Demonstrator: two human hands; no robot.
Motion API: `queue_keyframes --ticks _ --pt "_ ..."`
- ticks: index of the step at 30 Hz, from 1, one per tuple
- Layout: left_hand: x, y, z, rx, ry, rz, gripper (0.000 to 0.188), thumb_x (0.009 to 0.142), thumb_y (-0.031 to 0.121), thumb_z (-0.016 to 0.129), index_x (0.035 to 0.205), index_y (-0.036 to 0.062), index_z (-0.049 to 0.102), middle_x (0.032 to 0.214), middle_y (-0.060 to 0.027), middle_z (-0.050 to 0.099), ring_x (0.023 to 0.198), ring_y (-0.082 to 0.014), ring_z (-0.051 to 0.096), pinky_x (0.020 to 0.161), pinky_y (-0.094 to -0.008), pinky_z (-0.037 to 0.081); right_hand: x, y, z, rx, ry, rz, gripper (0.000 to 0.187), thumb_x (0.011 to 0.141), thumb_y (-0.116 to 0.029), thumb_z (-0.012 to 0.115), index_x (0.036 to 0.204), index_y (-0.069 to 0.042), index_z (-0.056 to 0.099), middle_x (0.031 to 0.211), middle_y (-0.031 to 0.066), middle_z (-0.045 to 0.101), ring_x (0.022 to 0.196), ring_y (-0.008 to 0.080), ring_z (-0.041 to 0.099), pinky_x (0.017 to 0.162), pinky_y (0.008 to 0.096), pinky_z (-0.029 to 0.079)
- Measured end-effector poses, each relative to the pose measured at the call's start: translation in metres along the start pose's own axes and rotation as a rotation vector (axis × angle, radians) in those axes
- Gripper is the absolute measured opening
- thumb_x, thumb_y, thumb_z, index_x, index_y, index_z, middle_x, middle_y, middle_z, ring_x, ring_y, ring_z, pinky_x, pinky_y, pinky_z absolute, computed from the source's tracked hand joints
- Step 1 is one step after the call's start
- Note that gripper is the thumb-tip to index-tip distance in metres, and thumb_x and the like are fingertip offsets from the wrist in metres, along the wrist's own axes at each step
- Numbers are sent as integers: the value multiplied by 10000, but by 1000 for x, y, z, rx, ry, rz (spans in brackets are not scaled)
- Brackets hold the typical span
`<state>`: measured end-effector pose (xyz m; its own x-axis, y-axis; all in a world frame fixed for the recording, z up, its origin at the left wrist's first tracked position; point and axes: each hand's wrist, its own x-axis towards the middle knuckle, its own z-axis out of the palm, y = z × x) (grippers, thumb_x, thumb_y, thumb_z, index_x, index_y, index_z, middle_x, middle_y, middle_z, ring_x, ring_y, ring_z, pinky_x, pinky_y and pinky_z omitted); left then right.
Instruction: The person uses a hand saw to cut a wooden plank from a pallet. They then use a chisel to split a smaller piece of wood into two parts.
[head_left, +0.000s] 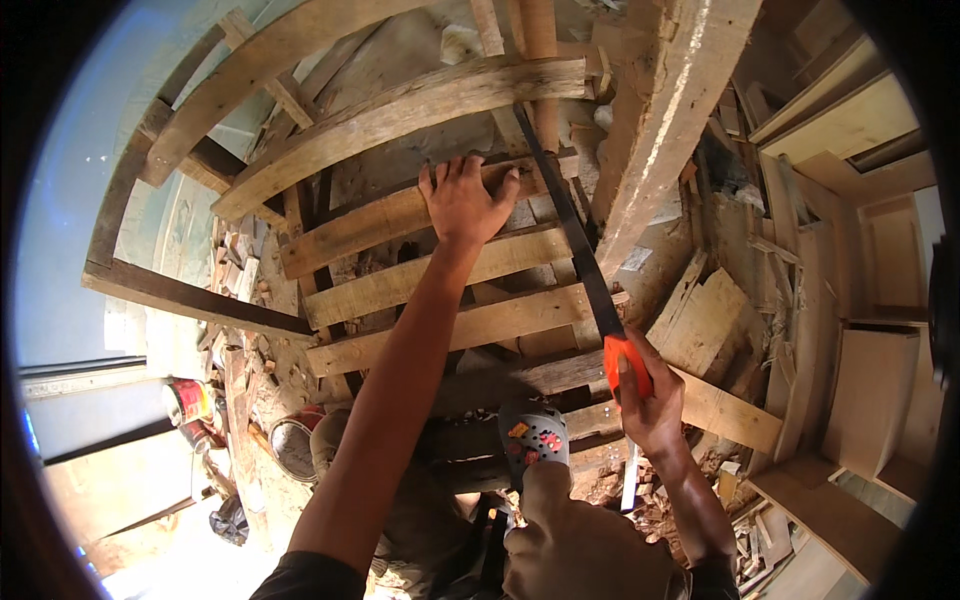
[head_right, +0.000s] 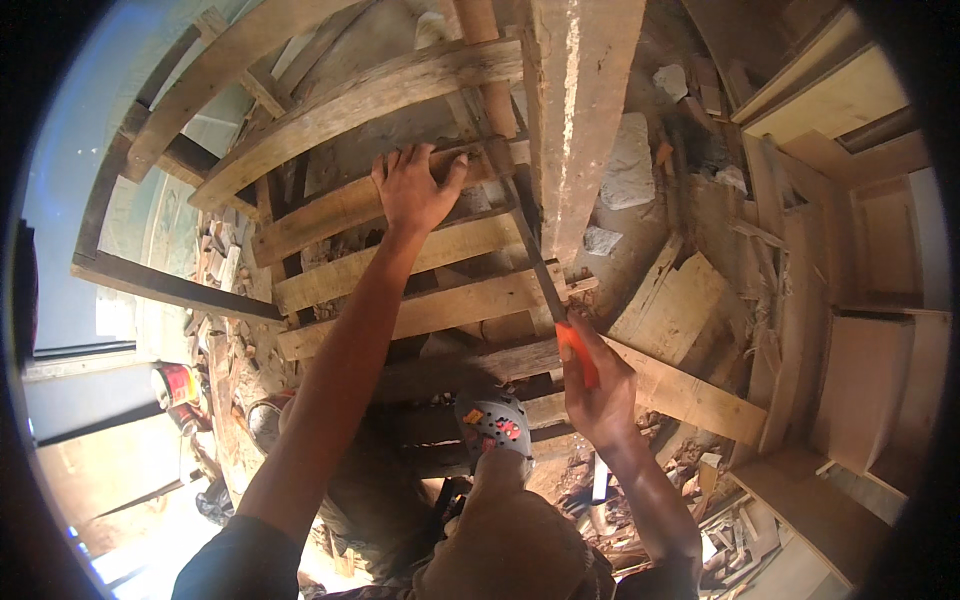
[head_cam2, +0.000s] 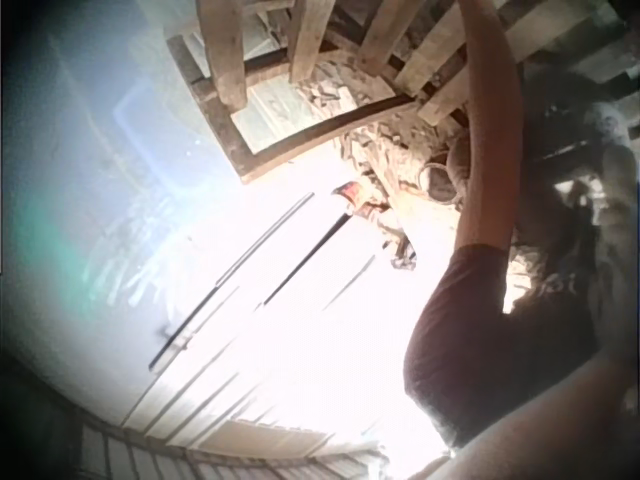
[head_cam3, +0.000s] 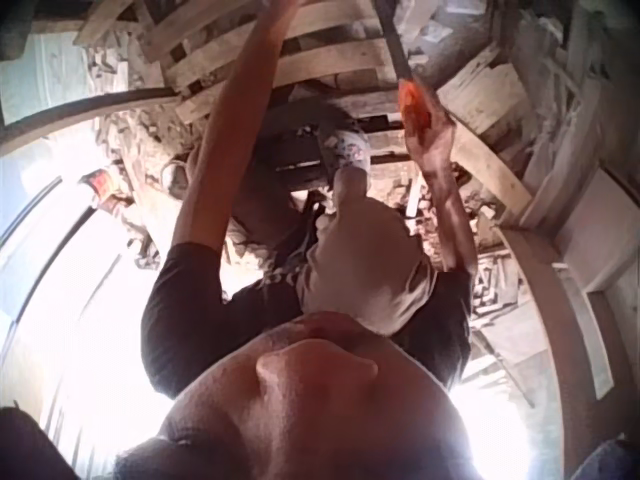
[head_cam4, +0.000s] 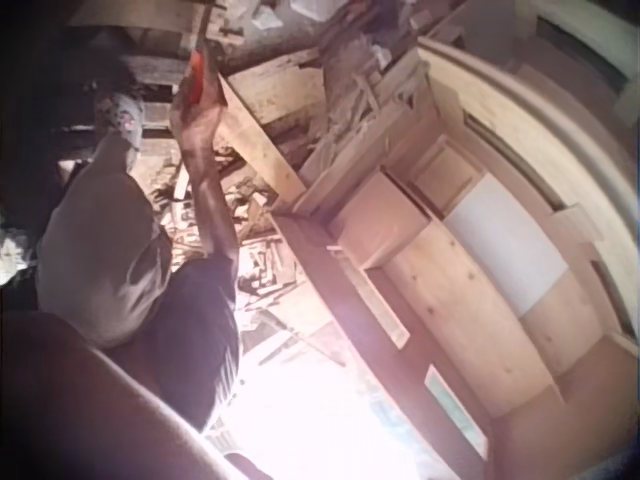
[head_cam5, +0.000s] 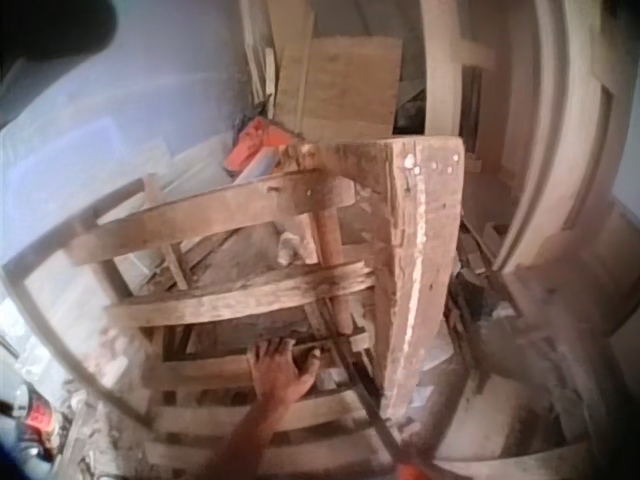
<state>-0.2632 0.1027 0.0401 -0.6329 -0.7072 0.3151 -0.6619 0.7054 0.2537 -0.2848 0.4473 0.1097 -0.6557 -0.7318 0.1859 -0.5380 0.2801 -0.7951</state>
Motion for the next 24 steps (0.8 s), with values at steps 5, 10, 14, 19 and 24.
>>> queue_keyframes --ticks 5,10,14,19,24 --pt "-1 -1 5 -16 49 4 596 831 549 616 1132 40 687 1109 -108 659 1162 -276 556 1168 -514 207 -9 2 -4 71 -96 167 362 934 2 625 1297 1 621 1016 237 711 912 272 728 782 330 554" --pt "-1 1 6 10 59 14 606 832 565 611 1132 44 689 1118 -104 660 1165 -270 556 1170 -504 208 -8 9 1 35 -46 39 394 902 54 647 1292 -2 630 797 156 651 666 194 619 622 288 487" --pt "0 3 2 12 11 -15 610 821 543 642 1170 44 687 1180 -102 664 1194 -286 535 1157 -468 215 -9 13 1 5 -43 35 410 885 74 655 1286 -12 639 685 103 561 567 156 508 541 281 428" --pt "0 5 2 18 39 -15 612 807 536 652 1168 43 685 1171 -107 666 1198 -290 535 1153 -473 227 -8 17 5 -1 -25 -2 406 878 75 662 1272 -23 652 645 84 524 536 153 478 517 279 403" --pt "-1 4 2 36 69 -19 610 791 533 660 1152 42 680 1168 -131 663 1193 -301 541 1138 -478 248 -21 18 1 -32 -47 86 417 860 88 666 1260 -29 661 622 76 501 520 151 457 507 286 397"
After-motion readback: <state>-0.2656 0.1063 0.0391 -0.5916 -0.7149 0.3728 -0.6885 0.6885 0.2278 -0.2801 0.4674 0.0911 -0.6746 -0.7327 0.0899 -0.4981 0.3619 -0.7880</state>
